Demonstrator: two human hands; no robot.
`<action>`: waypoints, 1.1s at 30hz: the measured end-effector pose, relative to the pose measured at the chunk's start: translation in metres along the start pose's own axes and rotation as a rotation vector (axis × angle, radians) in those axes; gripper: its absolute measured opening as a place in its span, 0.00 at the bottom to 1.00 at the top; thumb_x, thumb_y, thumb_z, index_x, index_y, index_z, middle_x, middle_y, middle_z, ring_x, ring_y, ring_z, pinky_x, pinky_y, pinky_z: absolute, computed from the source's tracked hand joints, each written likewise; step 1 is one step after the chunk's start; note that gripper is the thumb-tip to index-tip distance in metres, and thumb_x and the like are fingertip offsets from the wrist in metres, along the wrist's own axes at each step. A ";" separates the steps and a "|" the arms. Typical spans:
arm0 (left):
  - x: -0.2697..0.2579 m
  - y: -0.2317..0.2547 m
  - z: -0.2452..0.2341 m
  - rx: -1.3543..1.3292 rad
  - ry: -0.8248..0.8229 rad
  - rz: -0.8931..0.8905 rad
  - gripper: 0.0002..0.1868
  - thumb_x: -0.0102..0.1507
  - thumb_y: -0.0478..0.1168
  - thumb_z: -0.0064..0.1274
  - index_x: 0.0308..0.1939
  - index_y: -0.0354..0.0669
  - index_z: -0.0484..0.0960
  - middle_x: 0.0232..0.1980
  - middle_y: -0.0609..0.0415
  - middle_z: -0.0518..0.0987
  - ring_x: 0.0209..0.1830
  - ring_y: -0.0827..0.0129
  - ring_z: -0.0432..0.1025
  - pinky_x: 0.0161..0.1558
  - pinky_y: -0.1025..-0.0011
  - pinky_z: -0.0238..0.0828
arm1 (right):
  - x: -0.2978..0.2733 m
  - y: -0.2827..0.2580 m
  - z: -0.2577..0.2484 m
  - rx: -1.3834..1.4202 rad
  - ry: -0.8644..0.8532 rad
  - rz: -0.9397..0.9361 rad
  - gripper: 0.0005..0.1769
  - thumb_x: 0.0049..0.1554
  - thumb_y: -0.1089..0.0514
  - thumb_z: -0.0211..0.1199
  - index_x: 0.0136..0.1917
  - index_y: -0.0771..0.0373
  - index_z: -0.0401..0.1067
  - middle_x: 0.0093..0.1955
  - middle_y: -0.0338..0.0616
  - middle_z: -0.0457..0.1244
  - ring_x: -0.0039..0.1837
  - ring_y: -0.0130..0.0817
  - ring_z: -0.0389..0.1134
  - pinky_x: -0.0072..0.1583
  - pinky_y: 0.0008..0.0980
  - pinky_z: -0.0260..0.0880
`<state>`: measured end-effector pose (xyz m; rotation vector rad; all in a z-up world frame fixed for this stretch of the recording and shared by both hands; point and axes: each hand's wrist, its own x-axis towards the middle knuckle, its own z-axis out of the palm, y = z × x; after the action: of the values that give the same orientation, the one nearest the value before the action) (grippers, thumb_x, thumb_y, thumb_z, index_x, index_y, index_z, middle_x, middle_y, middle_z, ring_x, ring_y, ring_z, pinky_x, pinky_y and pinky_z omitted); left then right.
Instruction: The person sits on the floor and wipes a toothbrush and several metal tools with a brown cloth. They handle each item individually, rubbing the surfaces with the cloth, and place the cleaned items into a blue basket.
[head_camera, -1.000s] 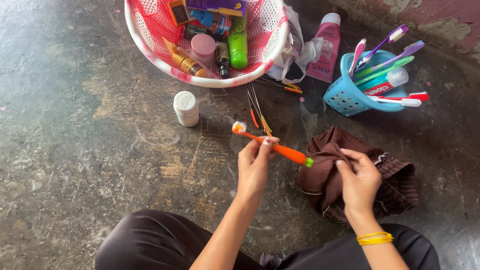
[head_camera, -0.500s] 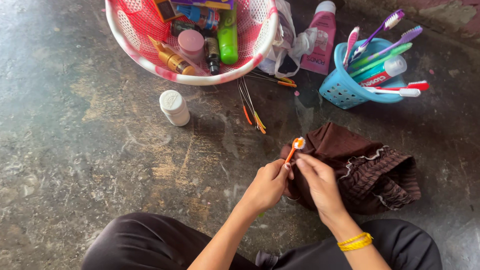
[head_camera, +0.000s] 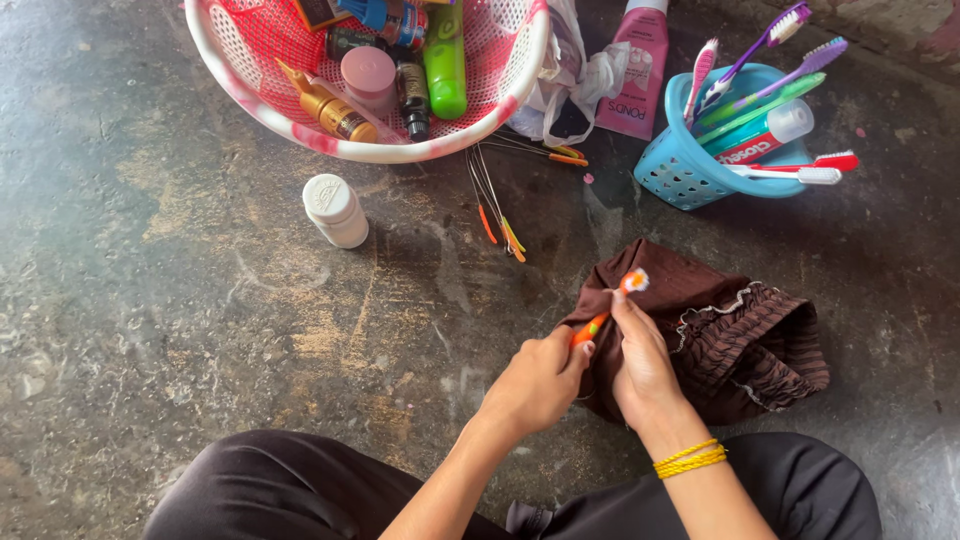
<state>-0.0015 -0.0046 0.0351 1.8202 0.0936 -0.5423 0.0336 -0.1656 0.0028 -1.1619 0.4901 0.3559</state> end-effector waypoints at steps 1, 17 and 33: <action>-0.001 0.000 0.000 0.012 -0.001 0.004 0.20 0.70 0.50 0.41 0.44 0.34 0.76 0.38 0.34 0.82 0.43 0.40 0.77 0.45 0.49 0.70 | 0.003 0.004 -0.001 -0.001 0.019 -0.014 0.14 0.67 0.47 0.52 0.54 0.58 0.71 0.52 0.35 0.66 0.55 0.25 0.66 0.61 0.31 0.66; -0.009 0.004 -0.010 0.131 0.045 -0.011 0.20 0.67 0.51 0.44 0.47 0.37 0.79 0.42 0.32 0.81 0.47 0.35 0.75 0.50 0.45 0.69 | -0.001 -0.013 0.010 0.174 0.026 0.102 0.29 0.64 0.32 0.46 0.59 0.57 0.68 0.56 0.39 0.67 0.60 0.33 0.67 0.64 0.39 0.66; -0.010 0.019 -0.032 -0.009 0.240 -0.150 0.20 0.69 0.52 0.41 0.42 0.38 0.76 0.32 0.37 0.81 0.36 0.42 0.78 0.39 0.49 0.69 | -0.010 -0.103 -0.079 -0.119 0.563 -0.406 0.16 0.65 0.48 0.64 0.57 0.61 0.72 0.55 0.39 0.68 0.54 0.31 0.72 0.59 0.36 0.74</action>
<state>0.0059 0.0206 0.0628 1.8729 0.3980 -0.4245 0.0631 -0.2769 0.0643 -1.4446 0.7074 -0.3093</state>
